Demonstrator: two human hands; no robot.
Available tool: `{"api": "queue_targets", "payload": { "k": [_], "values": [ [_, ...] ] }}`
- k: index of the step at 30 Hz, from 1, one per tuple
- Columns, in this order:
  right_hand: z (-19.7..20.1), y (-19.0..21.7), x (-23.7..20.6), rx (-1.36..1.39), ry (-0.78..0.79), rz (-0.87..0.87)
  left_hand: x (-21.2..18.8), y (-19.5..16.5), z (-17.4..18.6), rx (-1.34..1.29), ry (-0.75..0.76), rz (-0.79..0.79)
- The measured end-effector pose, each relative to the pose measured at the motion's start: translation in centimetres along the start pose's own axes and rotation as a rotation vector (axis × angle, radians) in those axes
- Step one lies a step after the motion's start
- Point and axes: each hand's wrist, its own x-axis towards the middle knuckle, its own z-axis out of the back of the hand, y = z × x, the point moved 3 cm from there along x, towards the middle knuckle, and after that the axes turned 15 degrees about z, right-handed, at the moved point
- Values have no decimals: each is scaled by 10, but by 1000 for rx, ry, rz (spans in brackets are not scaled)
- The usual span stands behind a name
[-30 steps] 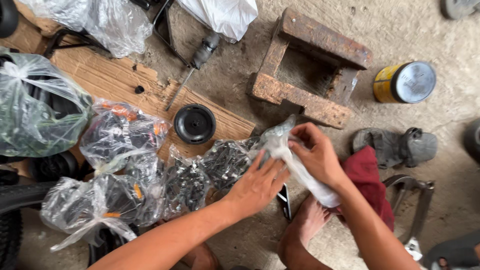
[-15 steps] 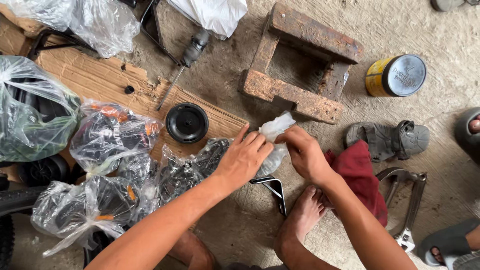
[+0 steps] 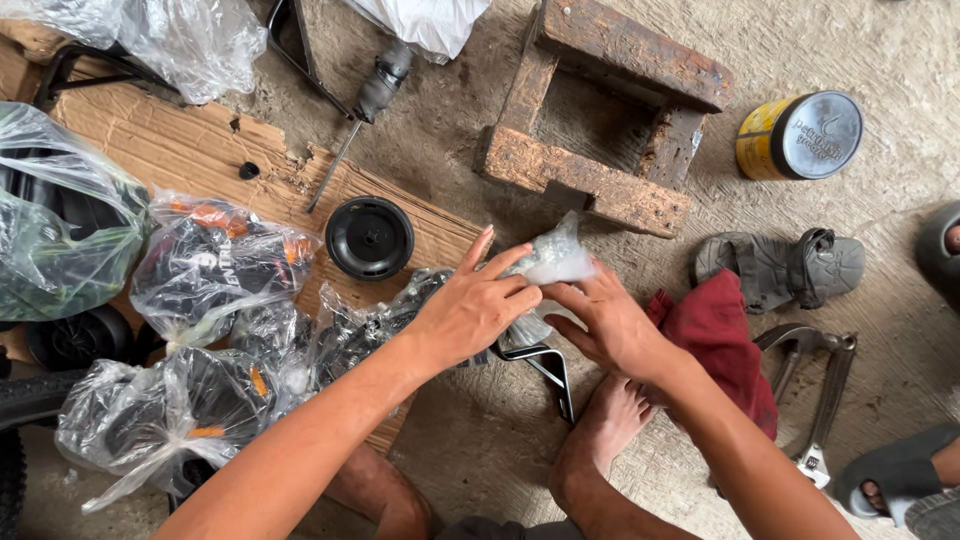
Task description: The person unpacks a small plastic bag of hardware and attaches a black rubber reflector to a metal bracket using a bolt and nut. They then reach into a green toolbox and select a wrench.
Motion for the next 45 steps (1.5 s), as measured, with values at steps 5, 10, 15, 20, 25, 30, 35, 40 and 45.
{"api": "queue_targets", "payload": {
  "k": [5, 10, 15, 20, 25, 30, 35, 40, 45],
  "values": [
    [-4, -3, -4, 82, 99, -70, -4, -3, -5, 110, 36, -91],
    [0, 2, 0, -86, 107, 143, -7, -6, -8, 240, 49, -228],
    [-2, 7, 5, -136, 272, 119, -7, -4, -10, 287, 41, -275],
    [11, 19, 10, -187, 188, 220, 1, -3, -6, 297, 3, -407],
    [33, 14, 8, -274, 232, 139, 20, 1, 11, 370, -119, -523],
    [41, 11, 3, -291, 170, 114, 38, 11, 28, 305, -144, -619],
    [39, 2, -20, -346, 130, 106, 44, 40, 41, 435, -121, -580],
    [37, -15, -47, -446, 162, 63, 34, 71, 55, 596, -19, -400],
    [31, -28, -50, -485, 134, -29, 37, 68, 57, 502, 27, -121]
  ]
}}
